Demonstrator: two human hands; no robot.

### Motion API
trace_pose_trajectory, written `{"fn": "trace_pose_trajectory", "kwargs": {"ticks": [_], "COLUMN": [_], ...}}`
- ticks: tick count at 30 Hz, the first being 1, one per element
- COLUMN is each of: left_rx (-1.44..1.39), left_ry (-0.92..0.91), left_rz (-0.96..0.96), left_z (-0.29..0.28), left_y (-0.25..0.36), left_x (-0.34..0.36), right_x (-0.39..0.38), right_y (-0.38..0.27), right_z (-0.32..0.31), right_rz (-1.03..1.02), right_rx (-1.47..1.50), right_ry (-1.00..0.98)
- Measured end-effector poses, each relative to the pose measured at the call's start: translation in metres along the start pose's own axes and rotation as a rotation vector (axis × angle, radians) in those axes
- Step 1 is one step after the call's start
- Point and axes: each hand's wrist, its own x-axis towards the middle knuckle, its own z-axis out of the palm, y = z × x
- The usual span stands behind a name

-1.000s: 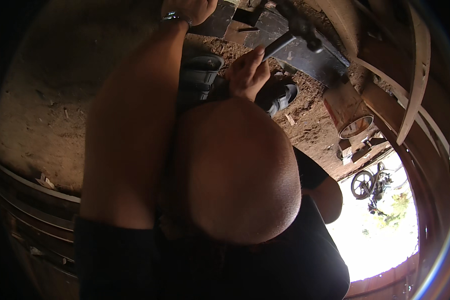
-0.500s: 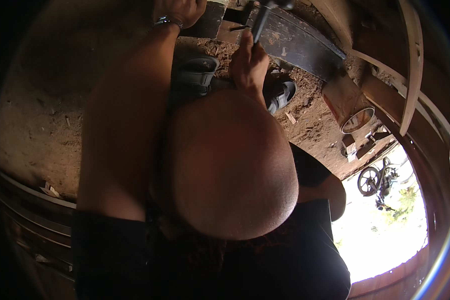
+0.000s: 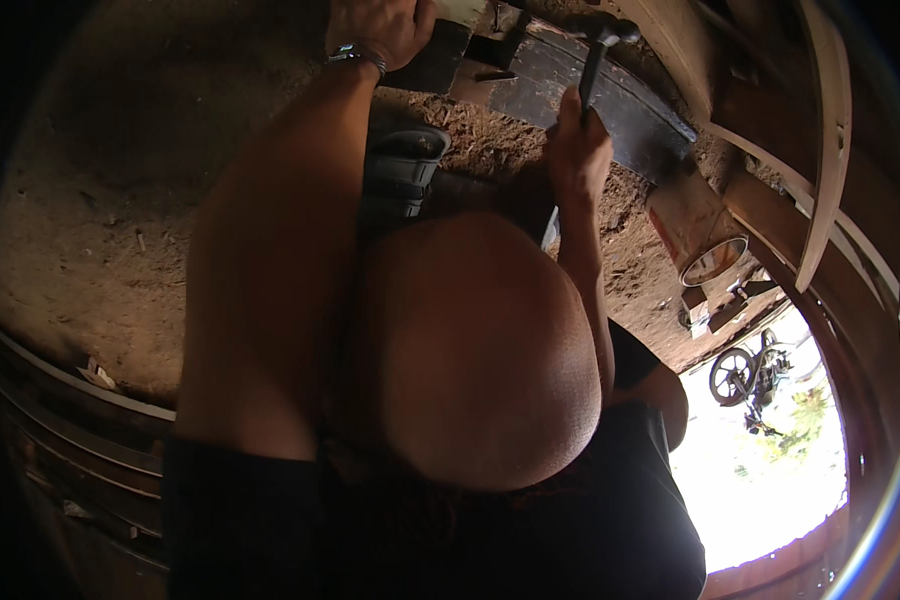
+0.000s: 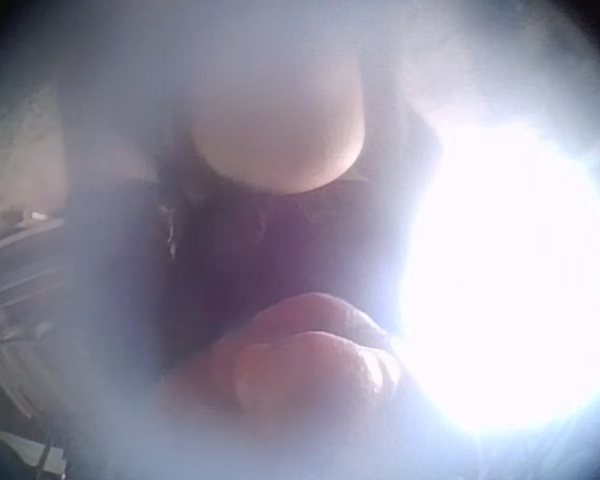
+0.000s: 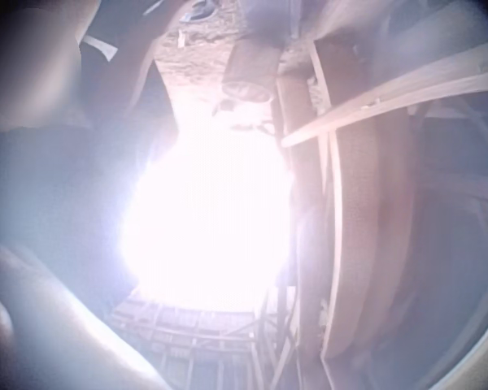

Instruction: The person uses a chisel and hammer to carve a small wooden block clamped to a workbench. They repeatedly strike the chisel to remove wood shavings and adjust the block's position during the process.

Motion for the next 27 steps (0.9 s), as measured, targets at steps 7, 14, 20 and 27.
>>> {"fn": "trace_pose_trajectory", "kwargs": {"ticks": [7,14,20,27], "left_rx": [0.040,0.031,0.011,0.008], "left_ry": [-0.039,-0.036,-0.098,-0.101], "left_rz": [-0.029,-0.027,-0.066,-0.076], "left_z": [-0.007,-0.001,-0.004,-0.004], "left_y": [0.000,-0.001,-0.001,0.002], "left_x": [0.000,0.001,-0.001,-0.001], "right_x": [-0.011,-0.009,0.026,0.136], "right_y": [0.035,0.034,-0.053,-0.075], "right_z": [0.010,-0.020,-0.004,0.029], "right_rz": [-0.209,-0.442,-0.603,-1.009], "right_rx": [-0.130,-0.301,-0.010,-0.354], "right_ry": [0.056,0.350,0.152,-0.237]}}
